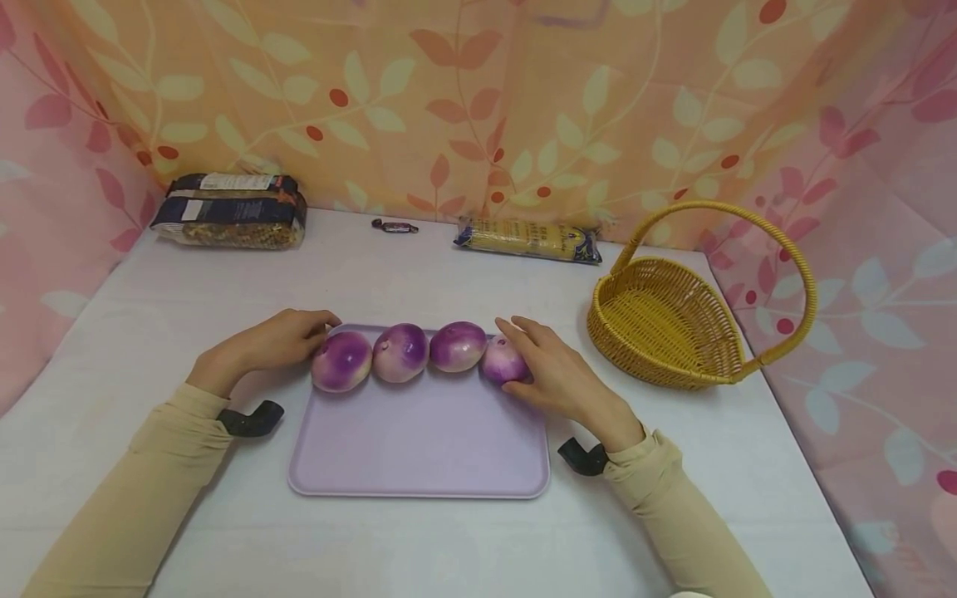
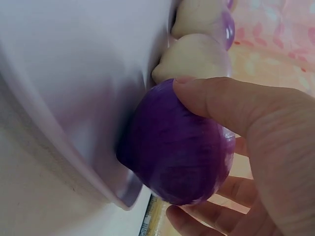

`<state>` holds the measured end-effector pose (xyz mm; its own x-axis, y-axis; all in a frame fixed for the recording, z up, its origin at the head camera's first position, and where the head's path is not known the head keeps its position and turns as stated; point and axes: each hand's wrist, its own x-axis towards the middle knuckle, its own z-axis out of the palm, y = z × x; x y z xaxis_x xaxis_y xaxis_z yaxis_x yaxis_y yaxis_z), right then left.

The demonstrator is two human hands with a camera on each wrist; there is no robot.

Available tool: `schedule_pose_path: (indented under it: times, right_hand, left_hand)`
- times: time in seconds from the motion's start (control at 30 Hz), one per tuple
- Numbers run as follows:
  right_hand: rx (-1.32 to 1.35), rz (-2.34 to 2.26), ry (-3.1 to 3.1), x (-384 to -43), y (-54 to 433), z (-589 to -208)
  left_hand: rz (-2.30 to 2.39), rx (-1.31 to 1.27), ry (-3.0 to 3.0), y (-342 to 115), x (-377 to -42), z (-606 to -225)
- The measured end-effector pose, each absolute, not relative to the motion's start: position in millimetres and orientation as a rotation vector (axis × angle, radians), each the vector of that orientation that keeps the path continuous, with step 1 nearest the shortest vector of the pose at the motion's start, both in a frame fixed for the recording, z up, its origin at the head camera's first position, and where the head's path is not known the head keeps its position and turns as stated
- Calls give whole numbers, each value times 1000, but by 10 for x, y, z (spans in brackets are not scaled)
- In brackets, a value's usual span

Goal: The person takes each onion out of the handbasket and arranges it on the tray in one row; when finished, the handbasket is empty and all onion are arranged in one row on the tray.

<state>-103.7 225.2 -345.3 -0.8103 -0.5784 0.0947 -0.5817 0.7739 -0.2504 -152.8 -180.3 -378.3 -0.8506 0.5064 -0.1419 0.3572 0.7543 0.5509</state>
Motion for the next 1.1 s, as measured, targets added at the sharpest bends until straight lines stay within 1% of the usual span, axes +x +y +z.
schedule_pose_path:
  times: [0.6, 0.77, 0.93, 1.1]
  right_hand:
    - [982, 426, -2958, -1024, 2256, -3429]
    - [868, 431, -2952, -1042, 2262, -3329]
    - [715, 543, -2864, -1081, 2306, -3139]
    - [612, 640, -2719, -1125, 2402, -3006]
  left_hand:
    - [759, 664, 2665, -1806, -1517, -3771]
    - [741, 661, 2689, -1823, -1502, -3719]
    - [689, 660, 2840, -1848, -1482, -3493]
    - [644, 575, 3064, -1821, -1476, -3314]
